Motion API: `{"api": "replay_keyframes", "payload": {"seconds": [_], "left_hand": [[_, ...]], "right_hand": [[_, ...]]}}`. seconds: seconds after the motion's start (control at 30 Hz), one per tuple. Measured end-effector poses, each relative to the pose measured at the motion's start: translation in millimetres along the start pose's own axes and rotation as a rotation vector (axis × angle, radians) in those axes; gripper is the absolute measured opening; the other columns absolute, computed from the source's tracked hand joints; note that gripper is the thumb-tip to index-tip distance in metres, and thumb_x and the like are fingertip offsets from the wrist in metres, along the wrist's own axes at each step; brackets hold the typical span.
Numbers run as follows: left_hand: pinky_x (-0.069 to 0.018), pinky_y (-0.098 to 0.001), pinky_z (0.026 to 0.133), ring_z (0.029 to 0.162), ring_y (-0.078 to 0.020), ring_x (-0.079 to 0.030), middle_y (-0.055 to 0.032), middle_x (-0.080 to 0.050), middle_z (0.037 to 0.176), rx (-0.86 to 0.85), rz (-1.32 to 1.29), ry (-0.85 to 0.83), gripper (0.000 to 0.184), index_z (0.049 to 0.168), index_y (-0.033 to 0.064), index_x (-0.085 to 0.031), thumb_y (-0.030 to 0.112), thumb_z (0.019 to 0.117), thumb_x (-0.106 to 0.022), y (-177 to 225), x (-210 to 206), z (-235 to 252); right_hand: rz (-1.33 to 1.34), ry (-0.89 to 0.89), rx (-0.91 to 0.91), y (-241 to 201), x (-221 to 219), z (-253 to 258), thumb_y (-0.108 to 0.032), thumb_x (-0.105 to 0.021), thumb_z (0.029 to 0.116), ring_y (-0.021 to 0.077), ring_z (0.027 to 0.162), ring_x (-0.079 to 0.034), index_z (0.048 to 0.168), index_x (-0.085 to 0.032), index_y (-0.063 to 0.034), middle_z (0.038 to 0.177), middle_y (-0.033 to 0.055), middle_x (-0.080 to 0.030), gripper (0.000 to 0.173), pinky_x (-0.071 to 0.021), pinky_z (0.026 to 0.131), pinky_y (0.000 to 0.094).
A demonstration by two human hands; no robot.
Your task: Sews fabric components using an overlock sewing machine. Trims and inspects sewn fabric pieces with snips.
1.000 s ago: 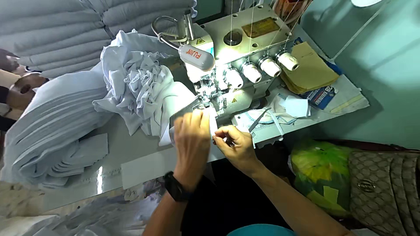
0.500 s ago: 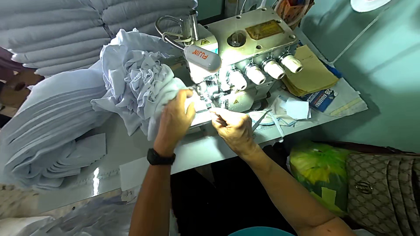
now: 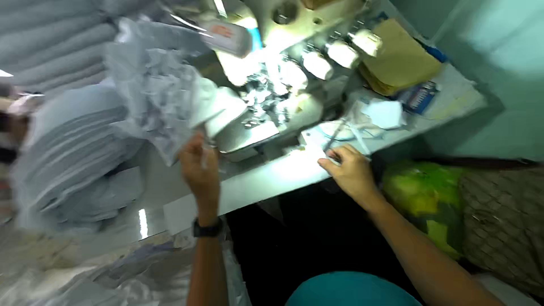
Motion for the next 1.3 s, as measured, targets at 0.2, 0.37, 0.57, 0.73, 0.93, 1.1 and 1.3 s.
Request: {"api": "replay_keyframes", "payload": {"seconds": [0.2, 0.37, 0.57, 0.73, 0.93, 1.1, 1.3], "left_hand": [[-0.0553, -0.0457, 0.096, 0.110, -0.0299, -0.068, -0.0170, -0.071, 0.115, 0.253, 0.614, 0.040, 0.029, 0.118, -0.0013, -0.069, 0.019, 0.0984, -0.062, -38, 40, -82], [-0.0537, -0.0449, 0.100, 0.117, -0.0348, -0.065, -0.0230, -0.067, 0.122, 0.330, 0.575, 0.074, 0.031, 0.122, -0.0057, -0.065, 0.012, 0.0972, -0.062, -77, 55, -103], [-0.0539, -0.0428, 0.099, 0.113, -0.0323, -0.067, -0.0195, -0.070, 0.117, 0.212, 0.561, 0.101, 0.024, 0.115, -0.0037, -0.069, 0.009, 0.0959, -0.062, -83, 51, -95], [-0.0546, -0.0417, 0.098, 0.110, -0.0314, -0.068, -0.0187, -0.071, 0.114, 0.159, 0.577, 0.124, 0.019, 0.109, -0.0037, -0.070, 0.006, 0.0952, -0.061, -84, 50, -94], [-0.0551, -0.0417, 0.098, 0.111, -0.0321, -0.068, -0.0194, -0.071, 0.115, 0.122, 0.562, 0.112, 0.017, 0.103, -0.0041, -0.072, 0.006, 0.0958, -0.060, -84, 49, -94], [-0.0540, -0.0429, 0.101, 0.114, -0.0328, -0.067, -0.0194, -0.071, 0.117, 0.085, 0.544, 0.111, 0.018, 0.100, -0.0032, -0.074, 0.012, 0.0940, -0.069, -83, 68, -93], [-0.0487, -0.0422, 0.109, 0.127, -0.0297, -0.061, -0.0191, -0.065, 0.133, 0.123, 0.410, -0.151, 0.059, 0.122, -0.0028, -0.070, 0.044, 0.0865, -0.078, -96, 78, -97]], "right_hand": [[-0.072, -0.003, 0.164, -5, -15, 12, -0.019, -0.060, 0.0990, 0.0516, 0.083, -0.062, 0.089, -0.063, 0.0137, 0.092, 0.0333, -0.062, 0.034, -0.0471, 0.072, 0.0680], [-0.036, 0.003, 0.206, 4, -18, 12, -0.022, -0.063, 0.0971, 0.0518, 0.084, -0.061, 0.092, -0.061, 0.0144, 0.095, 0.0350, -0.060, 0.036, -0.0464, 0.073, 0.0662], [-0.171, -0.188, 0.122, 5, -33, 23, -0.014, -0.071, 0.0938, 0.0577, 0.094, -0.061, 0.093, -0.063, 0.0146, 0.104, 0.0370, -0.060, 0.029, -0.0443, 0.075, 0.0754], [-0.127, -0.115, 0.153, 16, -25, 29, -0.009, -0.067, 0.0944, 0.0578, 0.092, -0.061, 0.093, -0.063, 0.0156, 0.102, 0.0386, -0.060, 0.025, -0.0452, 0.075, 0.0733], [-0.273, 0.041, -0.117, 44, 24, 46, -0.031, -0.051, 0.1053, 0.0479, 0.113, -0.064, 0.124, -0.060, 0.0129, 0.119, 0.0340, -0.065, 0.049, -0.0468, 0.099, 0.0592], [0.464, 0.034, 0.267, -58, 4, 30, -0.013, -0.071, 0.0846, 0.0003, 0.062, -0.052, 0.087, -0.058, -0.0063, 0.074, -0.0045, -0.057, 0.015, -0.0459, 0.056, 0.0176], [1.244, -0.103, 0.293, -111, 86, 54, -0.006, -0.068, 0.0938, 0.0035, 0.063, -0.064, 0.096, -0.067, -0.0194, 0.086, -0.0059, -0.071, 0.014, -0.0560, 0.056, 0.0187]]}}
Point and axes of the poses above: each hand's wrist, its own z-axis towards the middle knuckle, its own x-axis out of the back of the hand, y = z × x, the point moved 10 cm from there along z, towards the middle knuckle
